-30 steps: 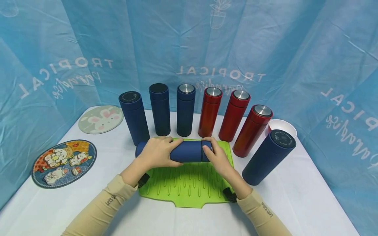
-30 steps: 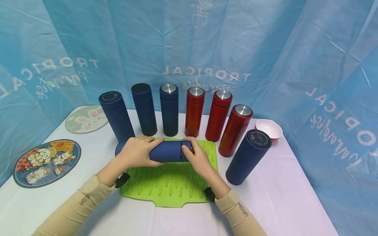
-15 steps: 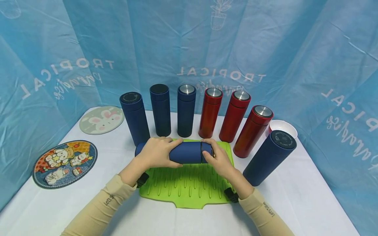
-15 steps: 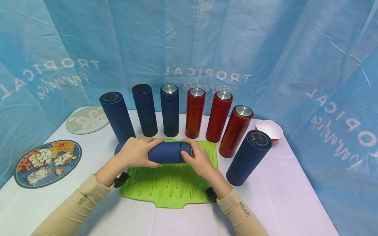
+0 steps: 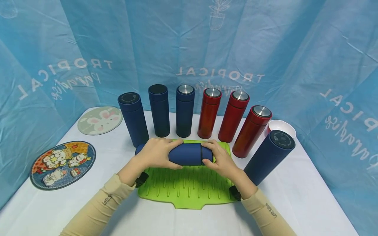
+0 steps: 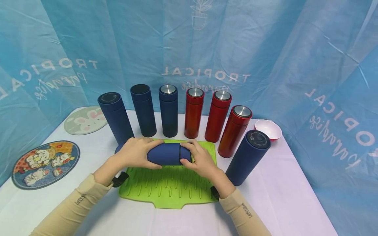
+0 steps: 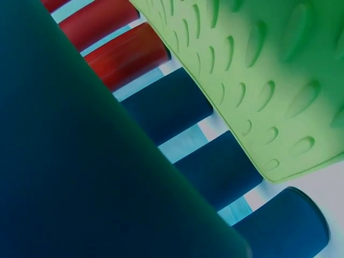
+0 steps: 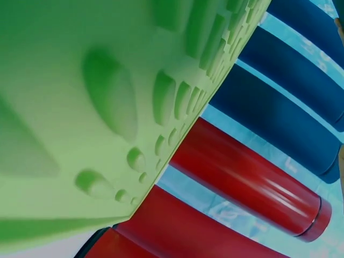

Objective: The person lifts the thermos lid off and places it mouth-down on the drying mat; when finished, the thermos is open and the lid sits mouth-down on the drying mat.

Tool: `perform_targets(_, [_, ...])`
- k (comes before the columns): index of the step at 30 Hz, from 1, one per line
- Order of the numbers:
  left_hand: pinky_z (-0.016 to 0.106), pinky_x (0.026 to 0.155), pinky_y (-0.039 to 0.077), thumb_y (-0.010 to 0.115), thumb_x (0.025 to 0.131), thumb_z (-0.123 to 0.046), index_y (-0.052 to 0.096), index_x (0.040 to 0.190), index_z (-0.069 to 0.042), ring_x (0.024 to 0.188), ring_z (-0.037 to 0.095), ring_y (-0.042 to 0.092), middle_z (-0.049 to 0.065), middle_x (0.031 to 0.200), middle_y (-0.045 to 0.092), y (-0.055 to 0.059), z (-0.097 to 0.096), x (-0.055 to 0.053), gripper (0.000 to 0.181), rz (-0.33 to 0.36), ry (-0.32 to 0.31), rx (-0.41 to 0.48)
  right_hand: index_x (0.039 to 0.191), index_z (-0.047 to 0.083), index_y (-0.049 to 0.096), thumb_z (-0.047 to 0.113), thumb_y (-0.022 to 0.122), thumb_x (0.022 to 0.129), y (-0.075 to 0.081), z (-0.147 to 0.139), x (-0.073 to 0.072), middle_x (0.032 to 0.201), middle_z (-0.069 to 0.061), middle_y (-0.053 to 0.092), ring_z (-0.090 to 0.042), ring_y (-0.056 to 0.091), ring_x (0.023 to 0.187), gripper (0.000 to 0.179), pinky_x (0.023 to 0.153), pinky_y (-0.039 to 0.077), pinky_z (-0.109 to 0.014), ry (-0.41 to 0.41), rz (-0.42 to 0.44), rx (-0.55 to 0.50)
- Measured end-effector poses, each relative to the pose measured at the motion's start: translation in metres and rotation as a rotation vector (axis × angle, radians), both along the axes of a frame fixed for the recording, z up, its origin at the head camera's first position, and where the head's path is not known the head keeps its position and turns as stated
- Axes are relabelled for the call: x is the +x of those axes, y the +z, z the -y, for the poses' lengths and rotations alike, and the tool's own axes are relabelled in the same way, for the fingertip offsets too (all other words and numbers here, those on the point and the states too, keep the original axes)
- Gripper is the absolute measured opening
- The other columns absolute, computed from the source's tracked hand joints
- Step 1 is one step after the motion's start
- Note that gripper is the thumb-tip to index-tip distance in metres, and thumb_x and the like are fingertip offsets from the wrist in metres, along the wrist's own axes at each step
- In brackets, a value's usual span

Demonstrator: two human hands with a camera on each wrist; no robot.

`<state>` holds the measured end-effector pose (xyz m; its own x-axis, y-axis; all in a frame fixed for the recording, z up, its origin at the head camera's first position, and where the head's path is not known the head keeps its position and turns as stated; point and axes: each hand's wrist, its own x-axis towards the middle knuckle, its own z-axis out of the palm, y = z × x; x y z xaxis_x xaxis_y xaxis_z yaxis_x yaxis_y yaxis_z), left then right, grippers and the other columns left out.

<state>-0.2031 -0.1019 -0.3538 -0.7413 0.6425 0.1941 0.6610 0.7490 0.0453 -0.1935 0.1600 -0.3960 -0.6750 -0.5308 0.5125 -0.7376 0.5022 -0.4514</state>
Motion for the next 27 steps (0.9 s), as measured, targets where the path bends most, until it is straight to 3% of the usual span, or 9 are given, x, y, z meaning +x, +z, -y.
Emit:
perform_targets(14, [0.033,0.065,0.049,0.067,0.064,-0.067,0.053,0.130,-0.020,0.083,0.016,0.063,0.003,0.107,0.066,-0.002,0.003,-0.002,0.082,0.041,-0.027,-0.005,0.132,0.018,0.030,0.060,0.039,0.088,0.001,-0.009,0.001,0.126,-0.019,0.042,-0.031,0.051,0.103,0.061,0.074,0.053,-0.039,0.087,-0.074,0.147])
perform_targets(21, [0.032,0.065,0.049,0.066,0.063,-0.069,0.051,0.131,-0.022,0.084,0.015,0.062,0.001,0.107,0.066,-0.002,0.005,-0.001,0.084,0.060,-0.027,-0.008,0.128,0.021,0.033,0.052,0.053,0.086,0.001,-0.012,0.001,0.129,-0.016,0.041,-0.031,0.049,0.108,0.056,0.077,0.052,-0.040,0.141,-0.109,0.150])
perform_targets(27, [0.029,0.062,0.047,0.060,0.065,-0.075,0.048,0.135,-0.027,0.079,0.014,0.062,0.002,0.101,0.067,-0.004,0.004,-0.001,0.086,0.016,-0.042,-0.005,0.127,0.021,0.034,0.050,0.055,0.086,0.002,-0.012,0.000,0.129,-0.016,0.041,-0.031,0.049,0.109,0.054,0.078,0.052,-0.041,0.177,-0.145,0.116])
